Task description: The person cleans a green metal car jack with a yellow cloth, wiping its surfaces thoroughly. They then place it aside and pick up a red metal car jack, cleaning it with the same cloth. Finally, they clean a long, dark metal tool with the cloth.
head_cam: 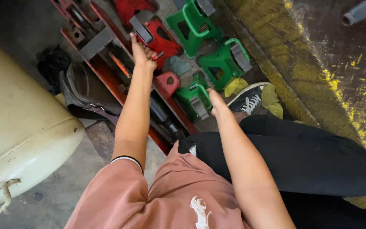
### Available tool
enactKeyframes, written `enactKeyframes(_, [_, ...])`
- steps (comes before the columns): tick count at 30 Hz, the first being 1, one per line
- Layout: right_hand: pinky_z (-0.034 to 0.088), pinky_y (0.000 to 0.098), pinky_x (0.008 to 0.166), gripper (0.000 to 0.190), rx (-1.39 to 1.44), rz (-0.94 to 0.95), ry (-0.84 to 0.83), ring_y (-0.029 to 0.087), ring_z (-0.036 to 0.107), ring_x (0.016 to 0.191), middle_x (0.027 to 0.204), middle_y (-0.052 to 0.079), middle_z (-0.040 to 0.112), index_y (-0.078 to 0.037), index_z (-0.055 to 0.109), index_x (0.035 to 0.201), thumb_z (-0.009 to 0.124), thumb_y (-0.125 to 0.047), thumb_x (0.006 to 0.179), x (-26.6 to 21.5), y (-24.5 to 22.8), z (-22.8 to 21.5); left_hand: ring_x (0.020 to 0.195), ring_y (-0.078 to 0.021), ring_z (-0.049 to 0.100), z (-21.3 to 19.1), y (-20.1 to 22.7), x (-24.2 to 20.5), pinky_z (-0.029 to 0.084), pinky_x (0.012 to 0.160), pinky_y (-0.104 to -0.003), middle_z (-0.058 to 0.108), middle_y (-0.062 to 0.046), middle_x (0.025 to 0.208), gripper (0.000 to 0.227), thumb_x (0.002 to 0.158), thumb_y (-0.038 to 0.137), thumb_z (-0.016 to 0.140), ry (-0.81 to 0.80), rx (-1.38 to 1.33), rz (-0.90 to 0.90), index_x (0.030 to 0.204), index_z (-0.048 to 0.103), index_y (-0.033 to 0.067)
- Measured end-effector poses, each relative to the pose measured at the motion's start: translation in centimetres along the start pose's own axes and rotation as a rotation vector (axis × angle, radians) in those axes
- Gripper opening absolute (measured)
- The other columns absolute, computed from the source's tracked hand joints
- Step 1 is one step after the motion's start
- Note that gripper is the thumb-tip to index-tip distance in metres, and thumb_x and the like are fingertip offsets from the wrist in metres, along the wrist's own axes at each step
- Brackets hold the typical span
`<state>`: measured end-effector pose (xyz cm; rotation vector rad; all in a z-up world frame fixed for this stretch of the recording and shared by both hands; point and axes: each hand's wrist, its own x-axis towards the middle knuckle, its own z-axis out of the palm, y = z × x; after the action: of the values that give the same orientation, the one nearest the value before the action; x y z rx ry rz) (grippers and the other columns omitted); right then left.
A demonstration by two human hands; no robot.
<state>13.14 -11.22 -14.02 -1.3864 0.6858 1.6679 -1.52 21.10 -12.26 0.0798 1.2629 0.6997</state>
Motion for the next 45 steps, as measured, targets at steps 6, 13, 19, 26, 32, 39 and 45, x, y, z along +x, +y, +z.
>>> enactKeyframes(6, [0.054,0.0389,0.061,0.037,-0.04,0.011,0.046,0.021,0.064,0.065,0.08,0.005,0.071,-0.014,0.071,0.095,0.047,-0.041,0.103,-0.8,-0.1,-0.2,0.046,-0.011,0.022,0.3,-0.5,0.3,0.02,0.042,-0.029,0.04,0.002,0.066,0.063,0.095,0.07,0.049,-0.008,0.057,0.073,0.103,0.065,0.0106])
enactKeyframes(13, [0.055,0.0374,0.062,0.036,-0.059,-0.033,0.001,0.021,0.064,0.068,0.083,0.006,0.07,-0.011,0.07,0.097,0.048,-0.04,0.103,0.6,0.0,-0.3,0.044,-0.0105,0.019,0.2,-0.3,-0.5,0.019,0.042,-0.027,0.05,0.002,0.07,0.058,0.095,0.067,0.044,-0.081,0.001,0.059,0.112,0.067,0.0167])
enactKeyframes(19, [0.054,0.0385,0.063,0.035,-0.072,-0.039,0.074,0.02,0.064,0.069,0.085,0.007,0.071,-0.01,0.071,0.098,0.05,-0.038,0.101,-1.3,-0.5,0.5,0.045,-0.0107,0.019,-1.7,-1.5,3.6,0.016,0.04,-0.029,0.036,0.005,0.066,0.058,0.102,0.07,0.048,-0.181,-0.039,0.06,0.107,0.058,0.0125])
enactKeyframes(26, [0.051,0.0392,0.063,0.037,-0.129,-0.041,0.074,0.021,0.061,0.072,0.087,0.007,0.07,-0.011,0.071,0.1,0.051,-0.042,0.1,-2.2,-0.6,1.3,0.05,-0.0114,0.028,1.0,-0.3,-1.0,0.019,0.045,-0.028,0.062,0.001,0.077,0.06,0.098,0.066,0.039,-0.111,0.022,0.055,0.102,0.071,0.0153])
enactKeyframes(32, [0.053,0.0424,0.079,0.042,-0.205,-0.073,0.19,0.023,0.066,0.095,0.11,0.01,0.072,-0.01,0.068,0.118,0.053,-0.042,0.097,-4.6,-1.0,2.4,0.046,-0.011,0.022,0.2,-1.0,2.0,0.017,0.041,-0.029,0.033,0.005,0.061,0.053,0.098,0.068,0.051,-0.048,0.008,0.158,0.085,0.06,0.0165])
enactKeyframes(39, [0.054,0.0404,0.087,0.053,-0.273,-0.185,0.182,0.025,0.067,0.104,0.122,0.016,0.071,0.0,0.068,0.125,0.058,-0.043,0.096,-3.4,-1.0,1.6,0.048,-0.0111,0.022,-0.6,-0.4,6.7,0.02,0.044,-0.032,0.027,0.006,0.061,0.051,0.099,0.066,0.065,-0.13,0.025,0.23,0.088,0.057,0.017])
enactKeyframes(45, [0.053,0.043,0.088,0.052,-0.269,-0.177,0.242,0.028,0.066,0.107,0.123,0.017,0.07,-0.002,0.068,0.127,0.059,-0.041,0.093,-4.2,-1.0,2.3,0.041,-0.0077,0.02,2.2,0.5,-2.1,0.018,0.038,-0.025,0.075,0.005,0.09,0.051,0.093,0.06,0.051,-0.314,0.096,0.136,0.119,0.073,0.0231])
